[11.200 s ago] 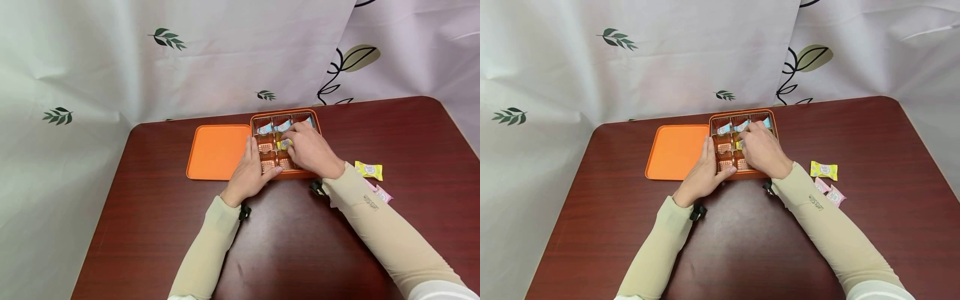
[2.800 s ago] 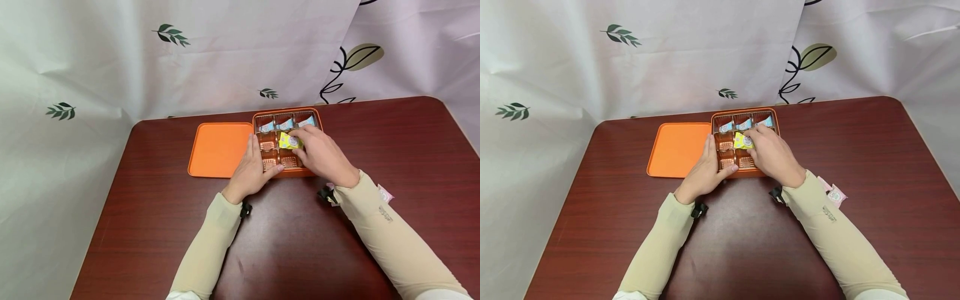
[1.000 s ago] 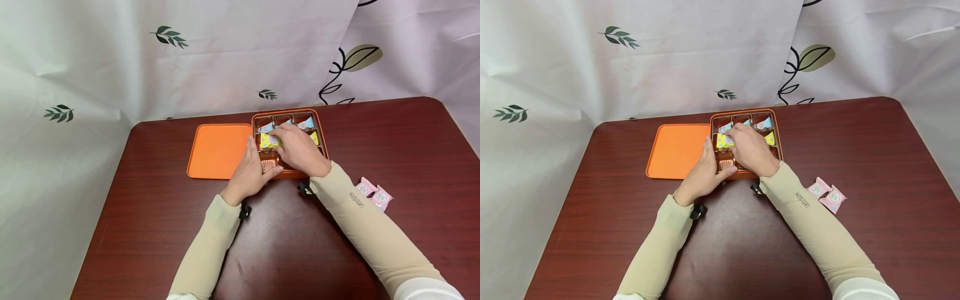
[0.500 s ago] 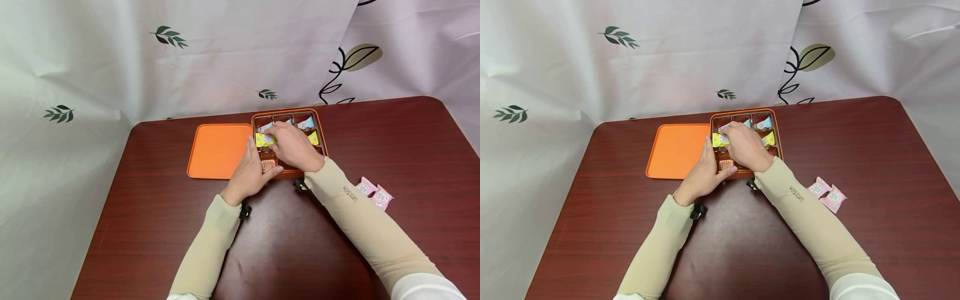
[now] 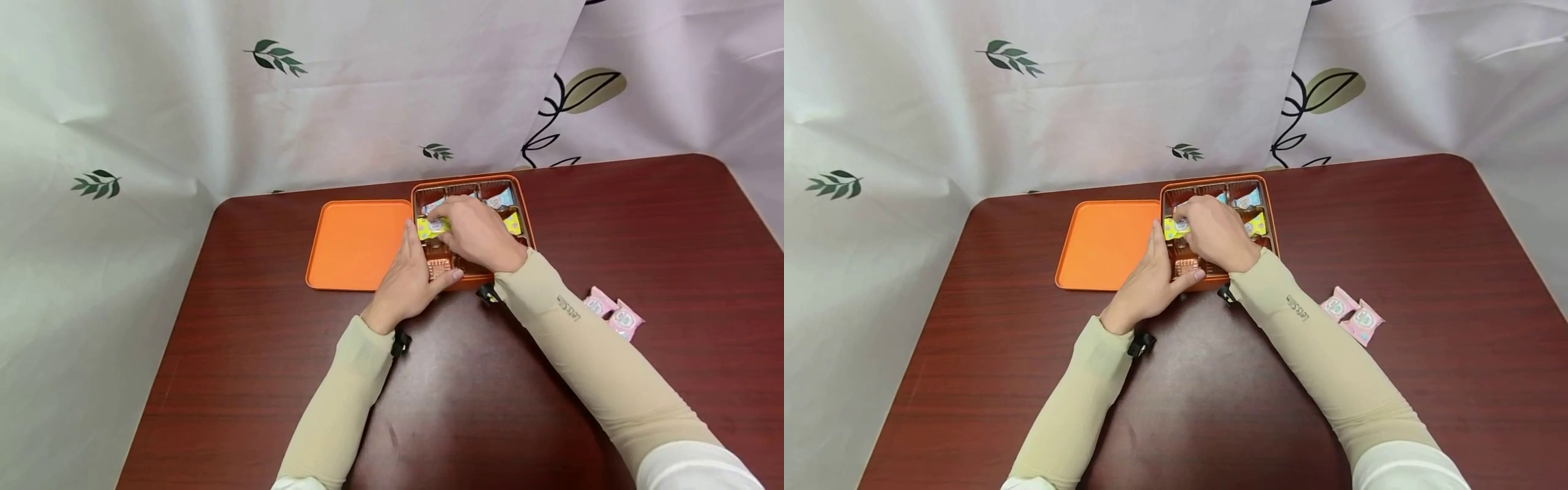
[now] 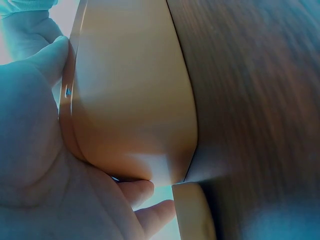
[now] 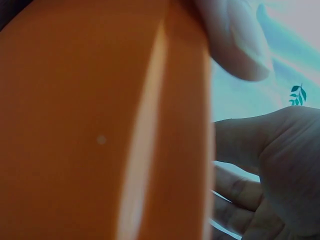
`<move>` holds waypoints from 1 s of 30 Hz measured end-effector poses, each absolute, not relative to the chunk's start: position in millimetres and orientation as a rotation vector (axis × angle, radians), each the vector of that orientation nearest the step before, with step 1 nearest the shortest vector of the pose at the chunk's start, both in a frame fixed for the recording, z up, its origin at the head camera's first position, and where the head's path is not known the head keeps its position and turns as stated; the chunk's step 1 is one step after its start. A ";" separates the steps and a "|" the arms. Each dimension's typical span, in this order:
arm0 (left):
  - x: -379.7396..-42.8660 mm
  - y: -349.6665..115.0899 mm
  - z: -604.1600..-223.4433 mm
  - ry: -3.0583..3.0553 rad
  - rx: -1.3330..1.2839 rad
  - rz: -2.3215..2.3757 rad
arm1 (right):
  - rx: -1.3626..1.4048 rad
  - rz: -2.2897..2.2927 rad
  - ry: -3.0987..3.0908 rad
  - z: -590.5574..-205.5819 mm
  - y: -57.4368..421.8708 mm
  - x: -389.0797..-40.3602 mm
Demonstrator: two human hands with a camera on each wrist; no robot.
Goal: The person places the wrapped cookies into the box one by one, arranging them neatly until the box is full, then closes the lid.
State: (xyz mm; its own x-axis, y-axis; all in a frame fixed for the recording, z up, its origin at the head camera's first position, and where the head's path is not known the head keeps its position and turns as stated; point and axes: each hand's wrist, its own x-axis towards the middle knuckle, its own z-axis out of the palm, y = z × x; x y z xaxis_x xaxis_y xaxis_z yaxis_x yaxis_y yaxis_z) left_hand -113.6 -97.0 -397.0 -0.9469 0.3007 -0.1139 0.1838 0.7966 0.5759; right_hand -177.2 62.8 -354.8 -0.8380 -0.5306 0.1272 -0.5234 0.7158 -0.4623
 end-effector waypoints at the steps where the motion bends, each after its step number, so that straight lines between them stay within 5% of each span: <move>1: -113.7 -97.0 -397.0 2.785 0.379 0.862 | -0.878 -0.772 2.890 -354.1 62.5 -177.5; 30: -113.4 -97.3 -395.6 2.752 0.369 0.856 | -0.786 -0.739 2.853 -358.7 51.2 -182.0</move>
